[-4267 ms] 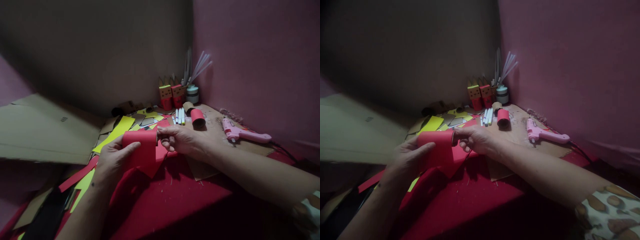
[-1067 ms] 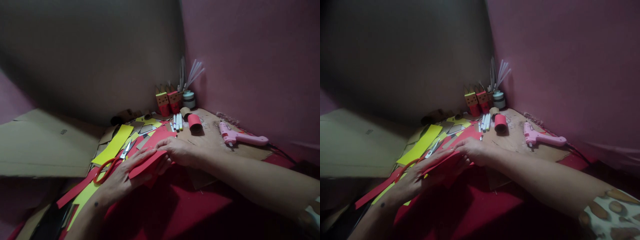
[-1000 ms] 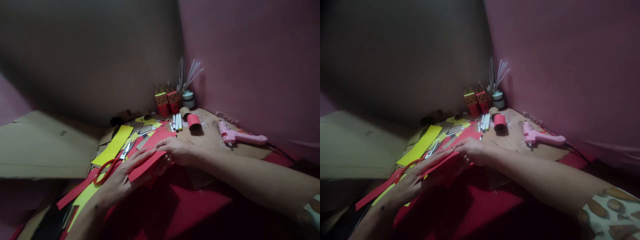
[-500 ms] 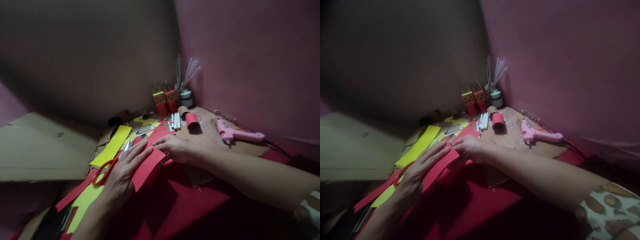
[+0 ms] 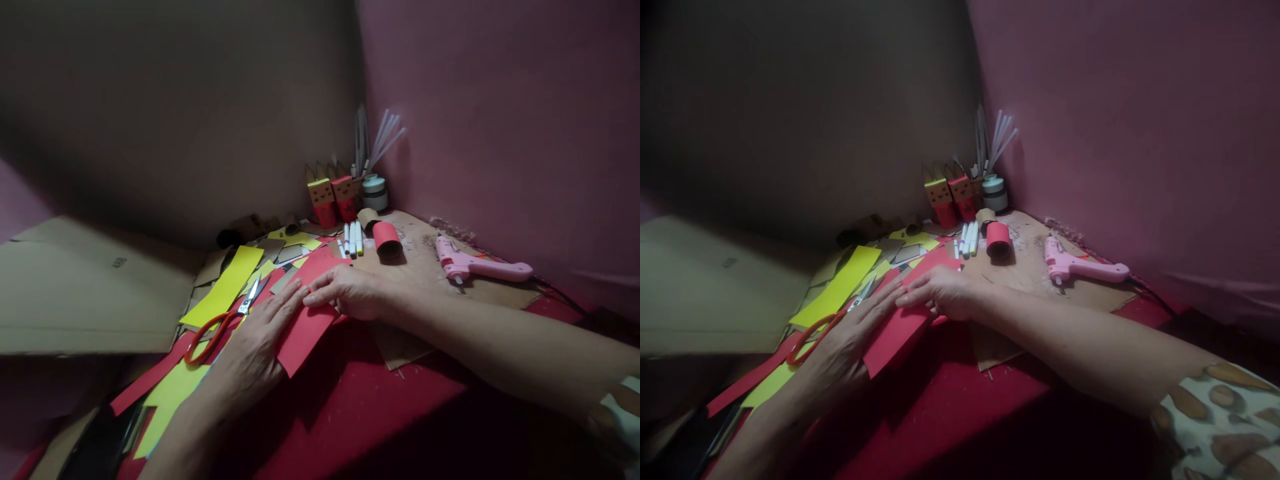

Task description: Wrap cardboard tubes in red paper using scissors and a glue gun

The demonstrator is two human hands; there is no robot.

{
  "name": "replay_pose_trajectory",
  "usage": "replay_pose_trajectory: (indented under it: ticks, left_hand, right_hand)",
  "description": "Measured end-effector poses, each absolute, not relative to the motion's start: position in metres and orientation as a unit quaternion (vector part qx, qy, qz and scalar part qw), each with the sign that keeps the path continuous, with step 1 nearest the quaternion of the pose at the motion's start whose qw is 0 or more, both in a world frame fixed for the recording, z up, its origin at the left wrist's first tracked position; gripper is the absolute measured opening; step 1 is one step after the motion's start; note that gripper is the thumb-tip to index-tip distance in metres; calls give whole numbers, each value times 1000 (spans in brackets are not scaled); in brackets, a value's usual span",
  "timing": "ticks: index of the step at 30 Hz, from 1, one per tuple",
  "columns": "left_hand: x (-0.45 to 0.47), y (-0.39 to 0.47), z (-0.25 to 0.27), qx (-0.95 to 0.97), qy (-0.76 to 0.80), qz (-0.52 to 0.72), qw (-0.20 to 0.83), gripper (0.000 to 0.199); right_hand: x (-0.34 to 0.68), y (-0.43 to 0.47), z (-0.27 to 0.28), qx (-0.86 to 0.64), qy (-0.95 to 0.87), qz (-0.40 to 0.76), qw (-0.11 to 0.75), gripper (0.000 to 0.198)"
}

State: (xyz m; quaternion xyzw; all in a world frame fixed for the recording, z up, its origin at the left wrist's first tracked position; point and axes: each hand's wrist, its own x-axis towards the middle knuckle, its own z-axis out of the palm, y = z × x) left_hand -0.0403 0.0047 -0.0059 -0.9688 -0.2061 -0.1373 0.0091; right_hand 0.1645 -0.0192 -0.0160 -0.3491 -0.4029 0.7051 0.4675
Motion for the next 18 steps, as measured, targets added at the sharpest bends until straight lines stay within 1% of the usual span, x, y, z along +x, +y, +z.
replay_pose_trajectory:
  ticks: [4, 8, 11, 13, 15, 18]
  left_hand:
    - [-40, 5, -7, -960, -218, -173, -22, 81]
    - [-42, 8, -6, -909, -296, -250, -154, 76]
    - [-41, 10, -4, -880, -308, -274, -237, 68]
    - [-39, 10, -2, -881, -292, -276, -249, 58]
    - [-38, 9, -1, -887, -281, -281, -234, 49]
    - [-38, 7, 1, -888, -278, -289, -227, 47]
  right_hand:
    - [165, -18, -19, -365, -401, 697, 469, 11]
    - [167, -19, -15, -351, -369, 708, 489, 9]
    - [168, -17, -16, -329, -364, 710, 505, 10]
    - [168, -15, -20, -315, -366, 713, 509, 10]
    - [168, -14, -23, -307, -359, 715, 515, 9]
    - [169, -13, -25, -303, -333, 730, 514, 11]
